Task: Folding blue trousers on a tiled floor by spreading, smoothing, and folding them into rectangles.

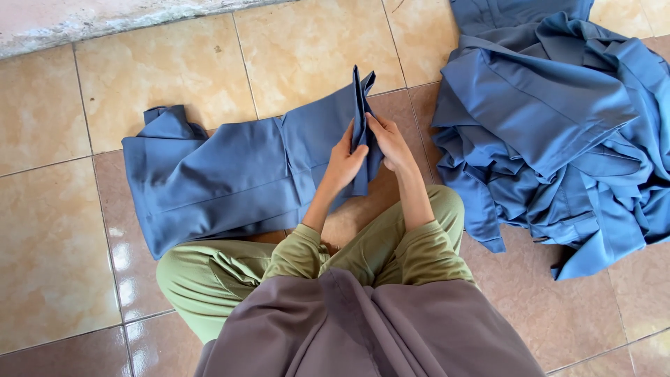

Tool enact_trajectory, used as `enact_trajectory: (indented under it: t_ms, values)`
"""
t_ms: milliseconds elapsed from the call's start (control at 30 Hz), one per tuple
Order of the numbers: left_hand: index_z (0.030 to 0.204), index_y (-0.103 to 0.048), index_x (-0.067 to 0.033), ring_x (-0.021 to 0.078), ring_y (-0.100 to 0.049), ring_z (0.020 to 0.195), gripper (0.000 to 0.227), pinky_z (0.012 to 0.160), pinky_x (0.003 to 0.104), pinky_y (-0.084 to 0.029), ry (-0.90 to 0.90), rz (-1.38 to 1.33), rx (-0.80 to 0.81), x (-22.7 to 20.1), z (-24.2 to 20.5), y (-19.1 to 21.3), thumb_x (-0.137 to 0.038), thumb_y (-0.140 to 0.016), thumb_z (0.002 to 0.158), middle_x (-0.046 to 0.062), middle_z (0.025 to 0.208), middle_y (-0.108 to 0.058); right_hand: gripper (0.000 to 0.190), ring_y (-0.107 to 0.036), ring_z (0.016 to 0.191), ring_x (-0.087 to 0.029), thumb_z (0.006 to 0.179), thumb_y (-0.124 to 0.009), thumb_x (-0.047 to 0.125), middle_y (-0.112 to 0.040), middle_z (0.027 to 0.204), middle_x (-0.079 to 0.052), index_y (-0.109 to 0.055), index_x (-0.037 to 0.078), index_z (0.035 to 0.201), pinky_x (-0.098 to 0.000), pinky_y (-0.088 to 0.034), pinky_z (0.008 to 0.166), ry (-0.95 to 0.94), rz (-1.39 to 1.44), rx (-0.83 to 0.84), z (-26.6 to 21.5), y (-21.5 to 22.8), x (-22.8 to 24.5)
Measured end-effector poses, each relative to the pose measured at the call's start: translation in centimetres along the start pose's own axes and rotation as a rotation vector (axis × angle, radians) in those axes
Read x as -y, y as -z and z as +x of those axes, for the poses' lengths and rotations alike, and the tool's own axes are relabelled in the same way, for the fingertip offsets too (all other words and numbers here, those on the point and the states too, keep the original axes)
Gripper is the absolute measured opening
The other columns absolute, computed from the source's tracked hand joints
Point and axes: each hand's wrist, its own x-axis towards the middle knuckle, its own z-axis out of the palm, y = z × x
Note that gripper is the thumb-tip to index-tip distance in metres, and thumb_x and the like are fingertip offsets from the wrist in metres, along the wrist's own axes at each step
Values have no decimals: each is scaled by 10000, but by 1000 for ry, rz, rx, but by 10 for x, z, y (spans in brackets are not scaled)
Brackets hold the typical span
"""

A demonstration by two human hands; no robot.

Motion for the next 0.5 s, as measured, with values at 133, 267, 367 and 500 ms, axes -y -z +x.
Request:
enact_trajectory:
  t_ms: [133, 267, 367, 500]
  values:
    - [1603, -286, -47, 490, -635, 1188, 865, 941, 560, -564, -24, 112, -32, -26, -9, -1, -345, -616, 862, 344, 1261, -648, 383, -698, 1001, -288, 1089, -568, 341, -714, 1061, -199, -699, 9, 1229, -439, -617, 743, 207, -66, 54, -20, -13, 16]
    - [1462, -490, 37, 500, -598, 1221, 715, 1020, 591, -497, 38, 149, -128, -2, 12, 14, -365, -582, 878, 349, 1254, -647, 386, -620, 1155, -221, 1115, -521, 320, -706, 1200, -160, -671, 28, 1317, -435, -572, 941, 330, -99, 42, -51, -28, 47]
    - [1420, -521, 66, 454, -642, 1191, 704, 988, 551, -523, 66, 134, -106, -13, 14, 21, -365, -592, 868, 300, 1200, -687, 418, -528, 1319, -330, 1121, -506, 318, -600, 1356, -219, -637, -11, 1345, -487, -447, 1100, 366, -197, 95, -89, -49, 96]
    - [1050, -689, -67, 412, -728, 915, 428, 732, 520, -568, 112, 300, -77, -27, 12, 25, -424, -633, 820, 194, 840, -731, 414, -568, 1240, -202, 1074, -574, 384, -630, 1311, -101, -652, 99, 1364, -439, -494, 1061, 230, -153, 162, -81, -51, 83]
